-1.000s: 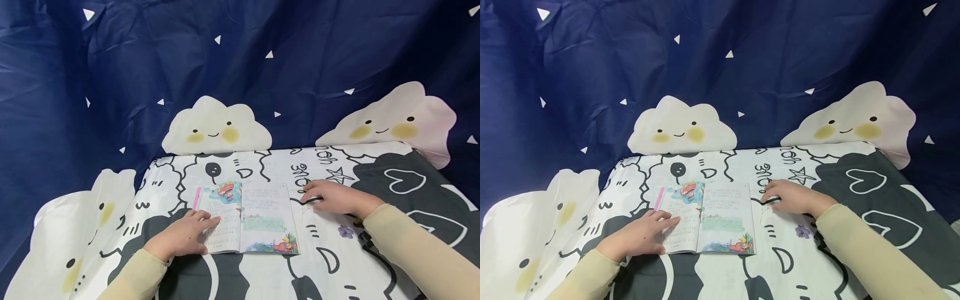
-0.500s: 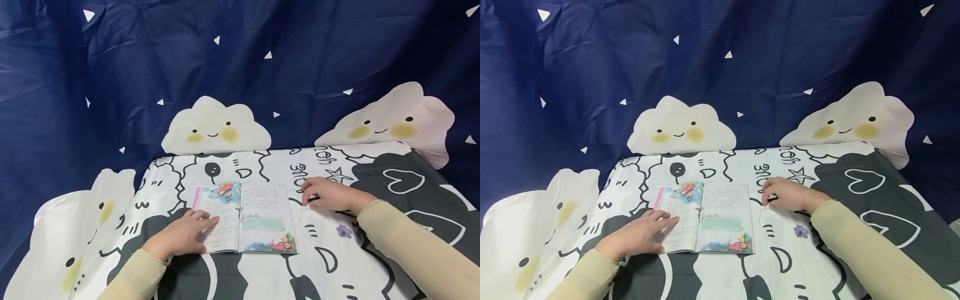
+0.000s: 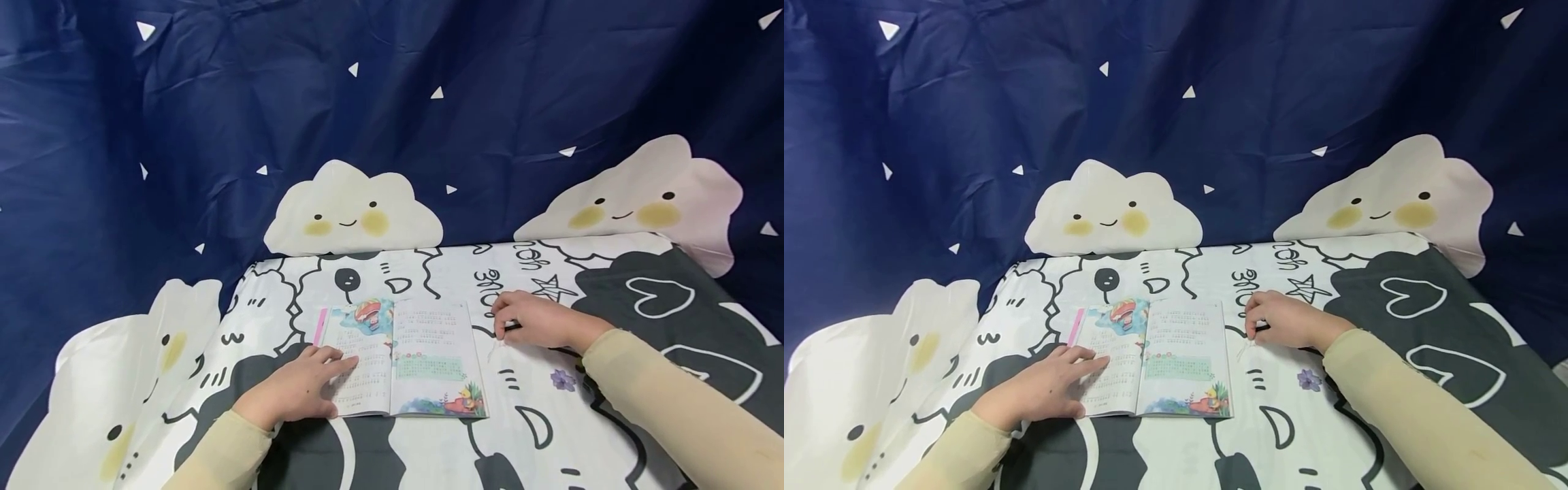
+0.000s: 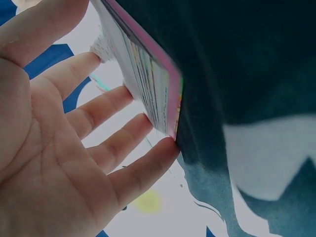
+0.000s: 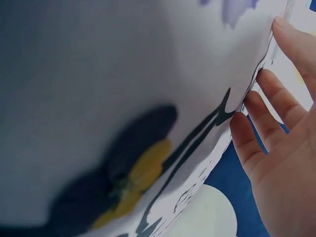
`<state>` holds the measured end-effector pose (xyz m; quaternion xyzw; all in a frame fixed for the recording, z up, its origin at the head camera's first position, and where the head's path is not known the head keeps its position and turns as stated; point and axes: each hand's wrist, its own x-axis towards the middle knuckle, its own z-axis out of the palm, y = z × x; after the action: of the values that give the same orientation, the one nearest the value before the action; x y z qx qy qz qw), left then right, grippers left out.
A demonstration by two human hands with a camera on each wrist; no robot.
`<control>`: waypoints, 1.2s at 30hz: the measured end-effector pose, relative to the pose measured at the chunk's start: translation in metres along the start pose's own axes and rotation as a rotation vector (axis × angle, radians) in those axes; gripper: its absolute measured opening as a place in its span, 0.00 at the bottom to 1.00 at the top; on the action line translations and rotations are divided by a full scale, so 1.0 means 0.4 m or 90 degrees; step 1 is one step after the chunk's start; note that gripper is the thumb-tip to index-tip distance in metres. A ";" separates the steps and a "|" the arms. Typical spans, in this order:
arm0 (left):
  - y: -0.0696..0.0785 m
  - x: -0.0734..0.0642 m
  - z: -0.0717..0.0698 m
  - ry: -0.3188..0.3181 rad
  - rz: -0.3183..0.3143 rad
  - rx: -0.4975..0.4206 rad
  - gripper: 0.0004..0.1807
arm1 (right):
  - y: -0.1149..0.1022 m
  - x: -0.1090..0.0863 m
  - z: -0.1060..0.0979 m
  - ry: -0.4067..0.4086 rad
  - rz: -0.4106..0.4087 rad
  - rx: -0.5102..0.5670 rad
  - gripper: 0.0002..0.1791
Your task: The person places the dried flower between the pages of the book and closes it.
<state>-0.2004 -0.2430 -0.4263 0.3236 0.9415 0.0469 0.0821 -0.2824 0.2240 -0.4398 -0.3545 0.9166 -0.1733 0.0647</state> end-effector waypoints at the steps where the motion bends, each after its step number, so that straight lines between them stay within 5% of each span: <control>1: -0.001 0.000 0.000 0.000 0.002 0.001 0.47 | 0.001 -0.001 0.000 -0.002 0.000 0.005 0.15; 36: -0.005 0.003 0.004 0.005 0.011 0.006 0.46 | 0.014 -0.003 0.010 0.031 -0.045 0.030 0.15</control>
<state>-0.2024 -0.2438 -0.4283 0.3319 0.9392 0.0447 0.0762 -0.2840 0.2275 -0.4457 -0.3807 0.9005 -0.2054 0.0443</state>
